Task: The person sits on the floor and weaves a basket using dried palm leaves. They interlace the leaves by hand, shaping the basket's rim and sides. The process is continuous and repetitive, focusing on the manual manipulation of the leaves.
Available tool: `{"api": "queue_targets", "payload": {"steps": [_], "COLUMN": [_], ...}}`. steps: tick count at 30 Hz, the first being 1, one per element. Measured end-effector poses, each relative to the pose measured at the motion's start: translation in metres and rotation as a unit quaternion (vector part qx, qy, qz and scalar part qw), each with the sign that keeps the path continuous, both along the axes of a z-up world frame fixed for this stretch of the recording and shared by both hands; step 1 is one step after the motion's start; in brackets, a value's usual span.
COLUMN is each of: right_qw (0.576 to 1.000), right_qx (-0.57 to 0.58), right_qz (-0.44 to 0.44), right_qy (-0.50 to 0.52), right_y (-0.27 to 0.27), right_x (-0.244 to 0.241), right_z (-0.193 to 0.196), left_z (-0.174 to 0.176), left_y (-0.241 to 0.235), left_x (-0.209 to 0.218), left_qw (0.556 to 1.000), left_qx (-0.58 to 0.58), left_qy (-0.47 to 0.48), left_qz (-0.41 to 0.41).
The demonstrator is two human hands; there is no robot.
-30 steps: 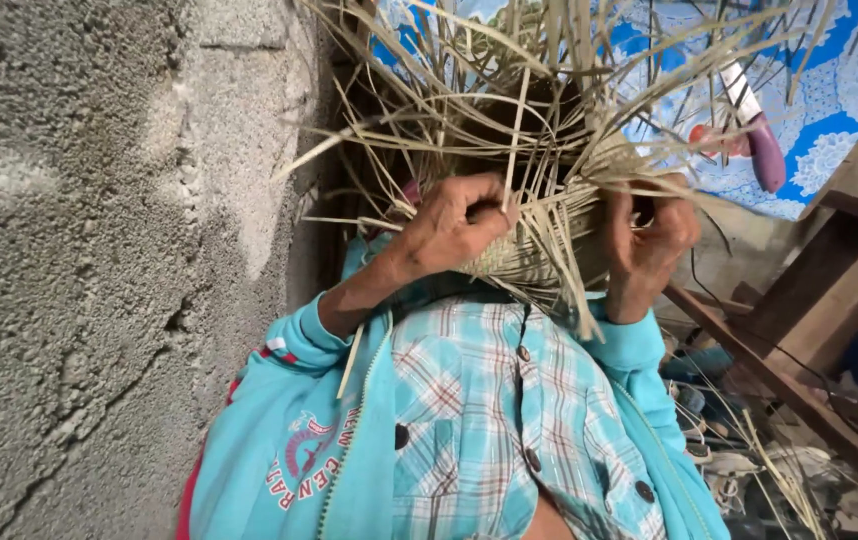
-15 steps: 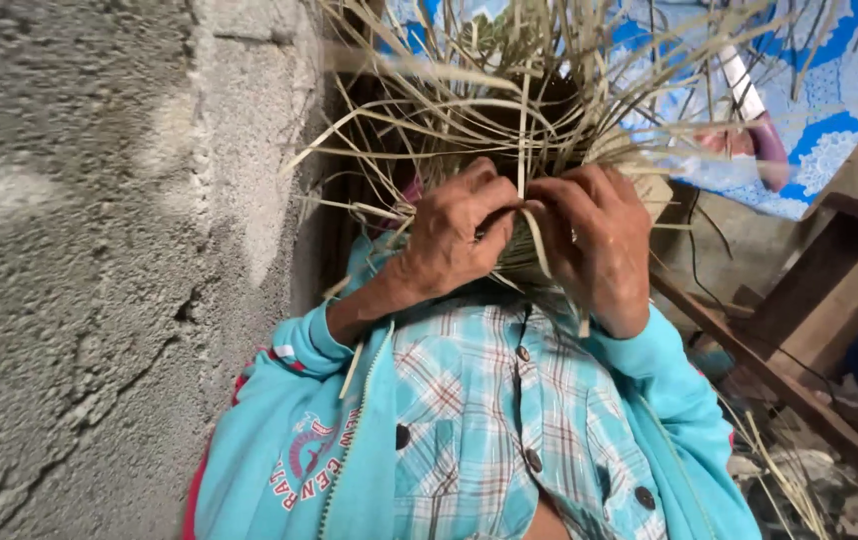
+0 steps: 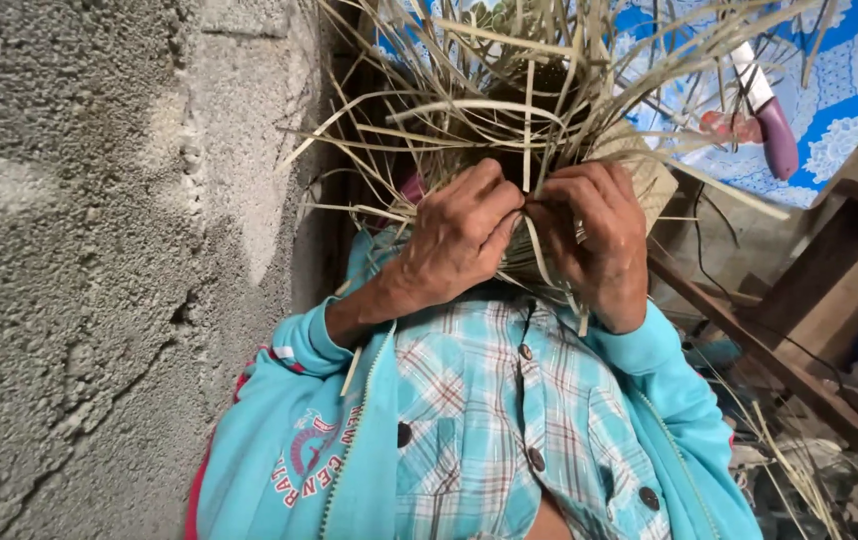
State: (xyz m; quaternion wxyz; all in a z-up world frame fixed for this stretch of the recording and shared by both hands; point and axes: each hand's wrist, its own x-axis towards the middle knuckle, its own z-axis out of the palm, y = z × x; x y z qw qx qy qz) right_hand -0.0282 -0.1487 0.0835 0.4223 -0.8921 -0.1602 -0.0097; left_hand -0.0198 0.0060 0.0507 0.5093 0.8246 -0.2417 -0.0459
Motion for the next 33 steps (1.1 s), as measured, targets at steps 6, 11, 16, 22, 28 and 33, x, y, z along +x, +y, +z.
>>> {"api": "queue_targets", "payload": {"steps": [6,11,16,22,28,33], "right_qw": [0.998,0.995,0.993,0.999,0.996,0.995], "right_qx": [0.053,0.070,0.078,0.027,0.027,0.040], "right_qz": [-0.014,-0.029,-0.055,-0.003,0.045,0.008], "right_qy": [-0.031,-0.063,-0.068,-0.047,-0.069,-0.095], "right_y": [-0.005,0.005,-0.002,-0.015,-0.017,-0.010], "right_x": [-0.011,-0.023,-0.025,-0.013,-0.004,-0.014], "right_z": [-0.010,0.000,-0.005,-0.009,-0.012,-0.012], "left_z": [-0.004,0.004,0.005,-0.003,-0.001,0.000], "left_y": [-0.002,-0.001,-0.003,-0.005,-0.003,-0.001], "left_x": [-0.006,0.004,0.004,0.000,-0.001,0.001], "left_qw": [0.999,0.989,0.987,0.992,0.994,0.995], "left_qx": [0.031,-0.085,-0.100,-0.084,-0.061,-0.021], "left_qy": [0.024,0.113,0.115,0.083,0.076,0.073], "left_qz": [-0.006,-0.032,-0.040,-0.046,-0.050,-0.057]}}
